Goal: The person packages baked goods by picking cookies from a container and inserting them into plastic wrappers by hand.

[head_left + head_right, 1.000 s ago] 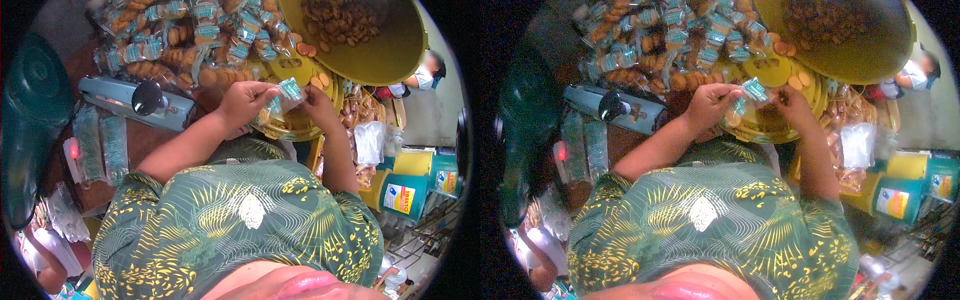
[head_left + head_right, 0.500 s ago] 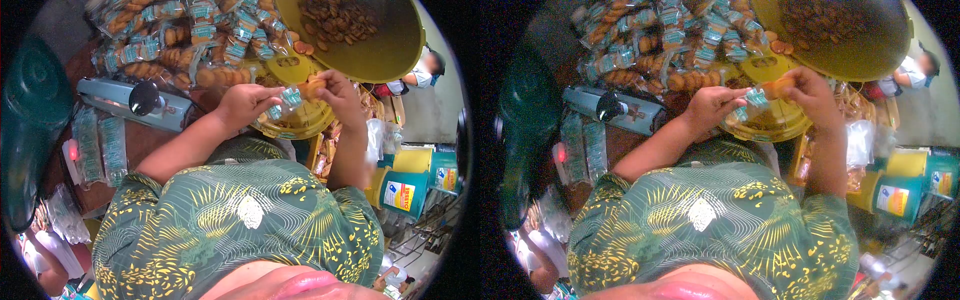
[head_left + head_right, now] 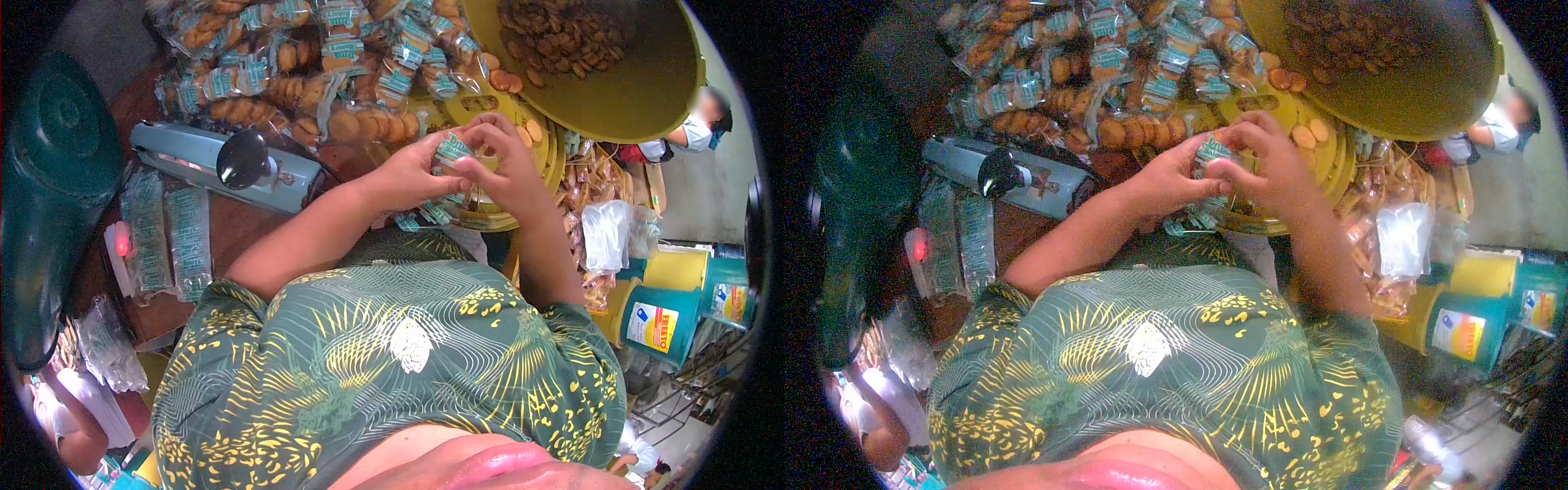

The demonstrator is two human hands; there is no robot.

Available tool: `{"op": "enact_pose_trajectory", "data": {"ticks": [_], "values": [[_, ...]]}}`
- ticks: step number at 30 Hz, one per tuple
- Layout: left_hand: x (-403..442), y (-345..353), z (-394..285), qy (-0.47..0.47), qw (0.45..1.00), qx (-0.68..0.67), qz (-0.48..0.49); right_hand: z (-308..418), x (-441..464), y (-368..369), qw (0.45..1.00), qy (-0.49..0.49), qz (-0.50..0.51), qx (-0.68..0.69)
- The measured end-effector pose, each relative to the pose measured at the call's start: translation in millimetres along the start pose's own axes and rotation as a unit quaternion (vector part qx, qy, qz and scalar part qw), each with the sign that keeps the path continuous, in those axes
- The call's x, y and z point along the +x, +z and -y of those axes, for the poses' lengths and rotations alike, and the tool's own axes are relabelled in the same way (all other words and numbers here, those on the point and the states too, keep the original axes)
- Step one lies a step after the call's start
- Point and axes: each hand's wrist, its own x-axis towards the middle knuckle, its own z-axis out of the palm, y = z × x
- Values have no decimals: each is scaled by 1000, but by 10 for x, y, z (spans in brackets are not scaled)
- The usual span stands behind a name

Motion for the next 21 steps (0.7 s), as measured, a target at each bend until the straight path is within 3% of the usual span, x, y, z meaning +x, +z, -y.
{"op": "enact_pose_trajectory", "data": {"ticks": [3,6,9,12,15,21], "values": [[-4,29,-37,4,1000,5,14,-38,-108,120,998,36,-38,-38],[3,-4,-21,-98,993,1,59,-5,-162,58,985,154,-48,58],[-36,43,-114,-131,982,-117,73,-136,-189,-182,986,161,-51,3],[14,-3,21,-96,990,-84,65,-481,-371,-363,955,183,-40,-229],[19,-12,62,-94,990,-88,63,-682,-588,-394,916,241,42,-319],[5,10,9,-105,988,-98,63,-654,-674,-322,924,342,8,-170]]}}
